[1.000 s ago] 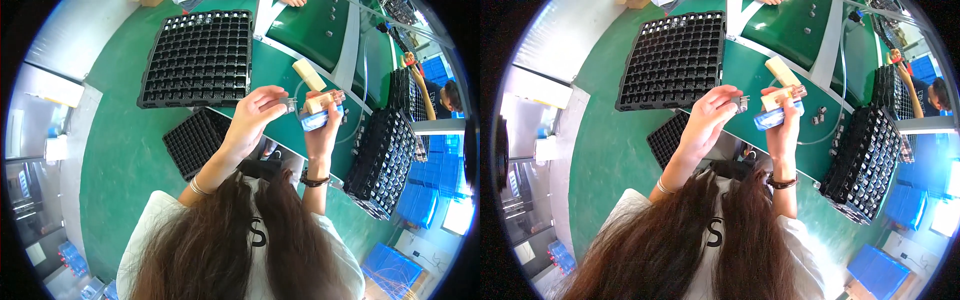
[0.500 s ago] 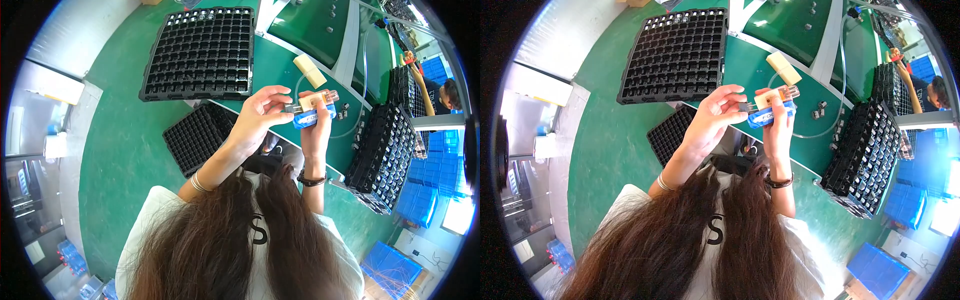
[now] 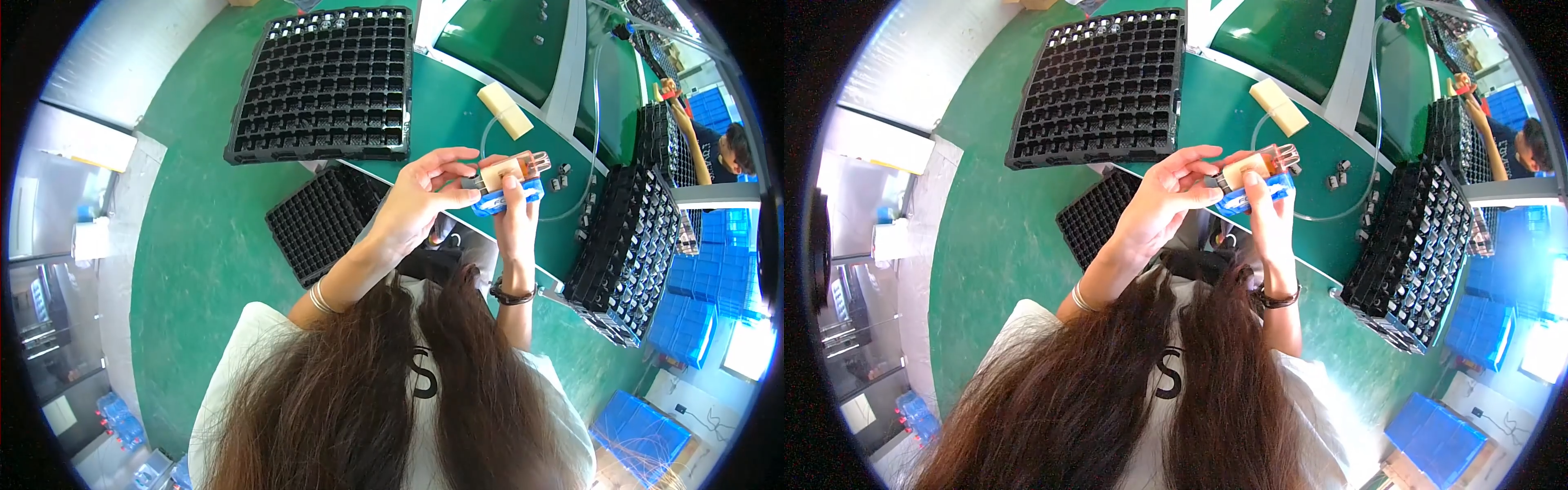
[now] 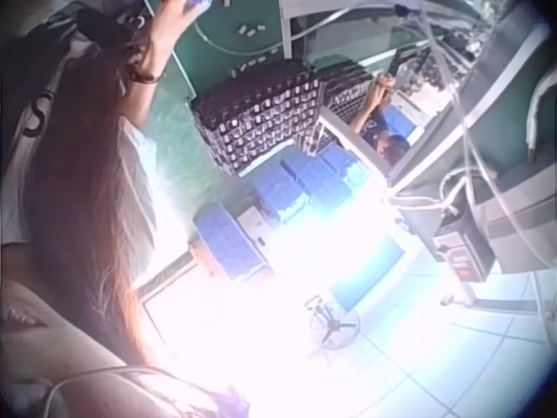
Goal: The person assembles small electronic components into a plastic housing by hand at a factory workbench.
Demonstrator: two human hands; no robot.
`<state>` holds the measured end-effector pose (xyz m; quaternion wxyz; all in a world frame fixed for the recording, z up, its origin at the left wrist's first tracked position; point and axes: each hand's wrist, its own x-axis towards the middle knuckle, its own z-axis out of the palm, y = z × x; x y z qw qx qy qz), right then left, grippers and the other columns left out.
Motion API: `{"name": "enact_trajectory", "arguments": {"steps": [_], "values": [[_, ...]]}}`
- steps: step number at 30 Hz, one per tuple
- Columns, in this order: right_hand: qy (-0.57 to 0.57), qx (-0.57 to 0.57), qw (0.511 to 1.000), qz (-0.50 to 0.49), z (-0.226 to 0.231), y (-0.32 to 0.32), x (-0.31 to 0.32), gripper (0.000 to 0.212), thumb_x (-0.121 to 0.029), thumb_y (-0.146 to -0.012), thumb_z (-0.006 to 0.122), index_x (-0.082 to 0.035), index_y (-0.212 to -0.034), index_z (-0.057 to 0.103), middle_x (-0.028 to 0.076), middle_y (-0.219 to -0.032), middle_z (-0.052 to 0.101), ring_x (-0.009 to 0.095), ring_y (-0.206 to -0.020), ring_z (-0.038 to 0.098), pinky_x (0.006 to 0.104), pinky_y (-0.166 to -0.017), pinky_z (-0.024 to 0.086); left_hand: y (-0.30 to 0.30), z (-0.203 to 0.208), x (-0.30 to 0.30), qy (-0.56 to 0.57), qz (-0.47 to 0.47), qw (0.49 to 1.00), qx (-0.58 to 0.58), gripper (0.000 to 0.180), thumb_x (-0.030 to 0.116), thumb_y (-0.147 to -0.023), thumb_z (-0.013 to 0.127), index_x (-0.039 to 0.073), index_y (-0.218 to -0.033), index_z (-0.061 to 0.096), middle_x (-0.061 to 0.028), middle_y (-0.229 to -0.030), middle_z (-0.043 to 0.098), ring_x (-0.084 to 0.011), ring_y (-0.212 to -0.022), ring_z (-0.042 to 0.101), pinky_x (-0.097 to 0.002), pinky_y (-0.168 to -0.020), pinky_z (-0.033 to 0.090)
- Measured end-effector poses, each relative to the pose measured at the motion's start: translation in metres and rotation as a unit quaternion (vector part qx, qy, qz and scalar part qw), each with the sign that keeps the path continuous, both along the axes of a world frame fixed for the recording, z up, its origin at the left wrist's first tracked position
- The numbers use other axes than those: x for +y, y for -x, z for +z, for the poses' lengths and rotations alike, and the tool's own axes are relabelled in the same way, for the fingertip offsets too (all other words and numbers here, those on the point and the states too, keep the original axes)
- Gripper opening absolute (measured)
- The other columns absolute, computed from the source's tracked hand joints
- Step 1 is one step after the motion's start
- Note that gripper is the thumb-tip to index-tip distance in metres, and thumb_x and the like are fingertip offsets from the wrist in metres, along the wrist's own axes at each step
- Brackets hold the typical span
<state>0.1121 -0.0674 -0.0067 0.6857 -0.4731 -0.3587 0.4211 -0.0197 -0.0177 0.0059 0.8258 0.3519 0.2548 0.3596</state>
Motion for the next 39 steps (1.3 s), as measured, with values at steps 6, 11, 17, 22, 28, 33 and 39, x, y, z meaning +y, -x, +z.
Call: {"name": "enact_trajectory", "arguments": {"steps": [6,11,17,22,28,33,39], "values": [[0.023,-0.023,0.998,0.045,-0.003,-0.015,-0.003,0.028,-0.025,-0.084,0.051,-0.002,-0.099,0.057,0.001,-0.083,0.061,0.003,-0.063,0.049,0.0165,-0.052,0.035,-0.005,-0.011,0.003,-0.012,-0.025,1.000,-0.012,0.049,-0.009,-0.070,0.063,0.000,-0.116,0.047,-0.0053,-0.099,0.054,-0.0122,-0.093,0.053,-0.0238,-0.085,0.043],[-0.007,0.098,0.995,-0.029,-0.010,-0.017,0.010,0.030,-0.024,-0.088,0.047,-0.003,-0.109,0.049,0.008,-0.100,0.059,0.009,-0.081,0.057,0.0223,-0.065,0.049,-0.021,-0.015,0.005,-0.052,0.017,0.998,-0.020,0.055,-0.005,-0.073,0.064,0.001,-0.123,0.041,-0.0099,-0.113,0.050,-0.0158,-0.106,0.048,-0.0281,-0.093,0.039],[-0.074,-0.322,0.928,-0.171,-0.059,-0.120,0.077,0.024,-0.023,-0.083,0.059,0.000,-0.091,0.060,-0.002,-0.072,0.059,0.009,-0.063,0.053,0.0226,-0.062,0.044,-0.028,-0.029,0.020,-0.090,0.066,0.994,0.008,0.045,0.008,-0.084,0.056,-0.001,-0.124,0.038,-0.0131,-0.119,0.047,-0.0188,-0.111,0.046,-0.0283,-0.096,0.036],[0.102,-0.427,0.887,-0.139,-0.091,-0.151,0.132,0.033,-0.029,-0.076,0.066,0.003,-0.084,0.058,0.007,-0.072,0.059,0.012,-0.065,0.053,0.0268,-0.063,0.044,-0.011,-0.040,0.016,0.009,0.037,0.999,-0.019,0.038,0.010,-0.085,0.055,0.000,-0.120,0.042,-0.0130,-0.112,0.051,-0.0179,-0.102,0.052,-0.0276,-0.091,0.041],[0.064,-0.433,0.889,-0.134,-0.104,-0.156,0.147,0.053,-0.030,-0.064,0.075,0.003,-0.099,0.053,0.017,-0.087,0.058,0.021,-0.078,0.058,0.0321,-0.068,0.045,0.010,-0.040,0.016,-0.012,0.068,0.997,0.032,0.034,0.008,-0.084,0.055,0.003,-0.116,0.047,-0.0079,-0.106,0.054,-0.0136,-0.095,0.053,-0.0255,-0.085,0.042],[0.101,-0.470,0.865,-0.142,-0.083,-0.150,0.114,0.090,-0.029,-0.053,0.083,-0.004,-0.126,0.037,0.014,-0.105,0.049,0.022,-0.089,0.051,0.0321,-0.077,0.044,0.033,-0.052,0.030,0.007,0.114,0.993,0.032,0.032,0.008,-0.083,0.056,0.003,-0.114,0.048,-0.0067,-0.102,0.056,-0.0135,-0.093,0.054,-0.0247,-0.081,0.044],[0.099,-0.475,0.866,-0.119,-0.087,-0.153,0.098,0.082,-0.027,-0.053,0.082,-0.004,-0.120,0.042,0.013,-0.105,0.050,0.022,-0.087,0.050,0.0333,-0.078,0.044,0.062,-0.068,0.063,0.009,0.159,0.986,0.054,0.030,0.007,-0.086,0.052,0.003,-0.114,0.047,-0.0072,-0.101,0.056,-0.0133,-0.090,0.055,-0.0247,-0.080,0.045]]}}
